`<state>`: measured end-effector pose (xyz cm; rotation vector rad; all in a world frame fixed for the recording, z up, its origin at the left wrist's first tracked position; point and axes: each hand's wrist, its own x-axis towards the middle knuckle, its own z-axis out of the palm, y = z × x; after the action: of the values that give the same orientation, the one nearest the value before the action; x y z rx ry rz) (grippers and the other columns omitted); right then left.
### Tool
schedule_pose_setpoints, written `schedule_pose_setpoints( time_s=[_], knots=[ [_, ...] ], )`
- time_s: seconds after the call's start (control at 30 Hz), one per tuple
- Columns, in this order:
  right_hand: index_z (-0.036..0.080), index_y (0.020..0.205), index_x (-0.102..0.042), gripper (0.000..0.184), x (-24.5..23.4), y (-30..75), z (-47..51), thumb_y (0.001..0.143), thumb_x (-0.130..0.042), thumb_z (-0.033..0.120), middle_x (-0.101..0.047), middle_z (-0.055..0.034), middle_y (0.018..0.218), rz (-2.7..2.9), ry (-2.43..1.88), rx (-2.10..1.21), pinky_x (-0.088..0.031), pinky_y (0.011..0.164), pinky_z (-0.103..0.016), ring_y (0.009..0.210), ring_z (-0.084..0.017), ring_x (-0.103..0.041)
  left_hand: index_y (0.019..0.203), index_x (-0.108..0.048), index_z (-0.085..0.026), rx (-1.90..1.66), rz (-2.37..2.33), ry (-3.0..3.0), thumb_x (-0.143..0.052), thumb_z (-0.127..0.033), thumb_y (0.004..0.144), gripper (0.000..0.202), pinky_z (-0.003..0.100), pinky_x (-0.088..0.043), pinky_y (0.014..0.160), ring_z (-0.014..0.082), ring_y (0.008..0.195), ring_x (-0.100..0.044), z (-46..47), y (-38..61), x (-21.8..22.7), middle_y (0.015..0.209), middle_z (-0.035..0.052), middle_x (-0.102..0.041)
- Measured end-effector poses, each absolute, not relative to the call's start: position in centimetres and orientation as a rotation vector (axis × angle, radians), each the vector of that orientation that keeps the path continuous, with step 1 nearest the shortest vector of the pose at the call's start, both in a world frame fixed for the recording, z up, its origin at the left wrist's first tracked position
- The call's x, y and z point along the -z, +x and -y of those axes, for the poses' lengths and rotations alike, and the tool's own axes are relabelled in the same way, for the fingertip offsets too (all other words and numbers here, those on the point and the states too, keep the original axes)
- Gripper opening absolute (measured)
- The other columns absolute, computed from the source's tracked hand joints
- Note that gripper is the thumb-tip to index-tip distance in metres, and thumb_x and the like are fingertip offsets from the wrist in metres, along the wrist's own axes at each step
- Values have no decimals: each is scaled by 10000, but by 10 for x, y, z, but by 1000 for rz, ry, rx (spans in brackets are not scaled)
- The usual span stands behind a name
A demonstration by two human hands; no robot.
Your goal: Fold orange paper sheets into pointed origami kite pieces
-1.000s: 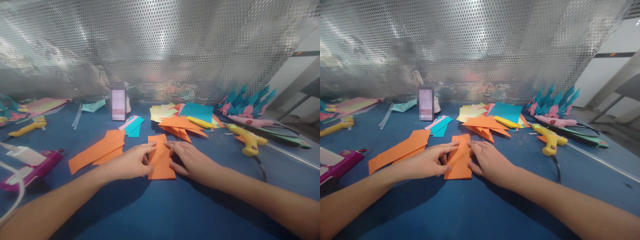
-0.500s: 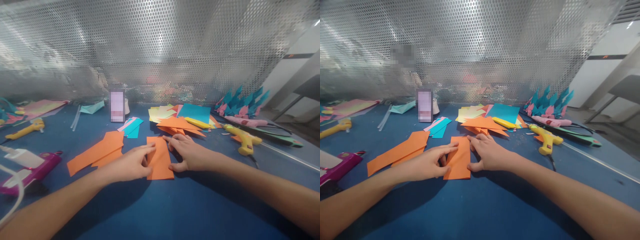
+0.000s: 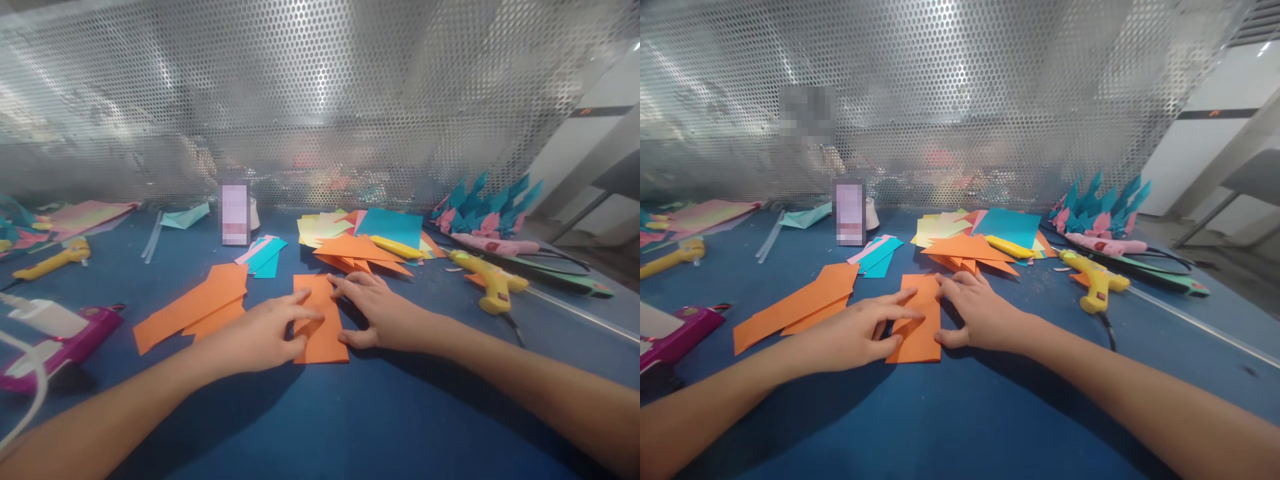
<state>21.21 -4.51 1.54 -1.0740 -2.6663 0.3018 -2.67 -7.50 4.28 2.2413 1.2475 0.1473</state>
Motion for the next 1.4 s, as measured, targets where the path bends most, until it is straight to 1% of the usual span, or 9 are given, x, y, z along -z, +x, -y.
schedule_pose_setpoints(
  time_s=[0.13,0.23,0.33,0.6,0.77,0.97,1.1,1.17,1.4],
  knots=[
    [167,1064,-571,428,-18,213,46,749,-652,445,-481,-136,1355,2667,-1045,-247,-326,996,-500,1214,-319,-384,1186,-575,-381,-103,-1289,2353,-506,-412,857,337,349,-476,766,220,838,-667,75,-26,-45,1474,42,-366],
    [185,948,-583,317,-20,213,48,742,-666,412,-536,-108,1287,2672,-973,-193,-326,992,-481,1167,-298,-430,1261,-508,-357,-86,-1310,2406,-531,-478,838,440,383,-480,829,301,1064,-604,76,-26,-42,1448,23,-410],
    [188,964,-583,312,-20,213,49,740,-668,387,-581,-94,1206,2678,-942,-207,-349,968,-456,1098,-273,-486,1370,-394,-313,-114,-1345,2416,-541,-535,822,609,396,-481,863,323,1163,-544,75,-26,-38,1408,39,-465],
    [180,1247,-540,441,-19,209,53,845,-565,360,-517,-107,1337,2733,-831,-229,-295,1042,-444,1226,-260,-448,1420,-345,-258,-92,-1389,2436,-550,-577,810,718,418,-452,933,322,1234,-489,73,-25,-33,1446,43,-408],
    [164,1254,-562,398,-16,208,52,905,-486,339,-549,-121,1311,2758,-749,-181,-335,1022,-440,1199,-260,-496,1418,-358,-252,-67,-1395,2525,-539,-618,799,742,412,-451,927,320,1221,-499,71,-27,-31,1448,28,-403],
    [136,1255,-570,407,-16,208,51,917,-483,345,-556,-132,1309,2762,-717,-133,-374,1013,-437,1198,-269,-511,1392,-411,-207,-85,-1286,2706,-521,-714,753,823,465,-406,961,342,1191,-464,64,-30,-32,1410,52,-463],
    [136,1268,-560,418,-16,209,52,911,-496,344,-534,-134,1333,2773,-710,-136,-366,1031,-445,1229,-270,-489,1362,-440,-236,-142,-1177,2731,-427,-596,889,594,453,-280,1086,286,1356,-287,56,-35,-31,1437,16,-428],
    [144,1279,-550,428,-16,209,53,911,-494,354,-526,-131,1343,2777,-722,-133,-367,1033,-449,1237,-272,-481,1366,-423,-253,-136,-1134,2701,-387,-510,942,497,439,-218,1125,244,1382,-261,53,-37,-29,1462,4,-390],
    [153,1277,-557,439,-15,208,52,895,-518,366,-533,-138,1333,2762,-732,-154,-372,1032,-442,1238,-274,-481,1398,-359,-250,-97,-1130,2668,-345,-523,948,526,439,-173,1146,255,1413,-179,53,-41,-28,1531,30,-240]
  ],
)
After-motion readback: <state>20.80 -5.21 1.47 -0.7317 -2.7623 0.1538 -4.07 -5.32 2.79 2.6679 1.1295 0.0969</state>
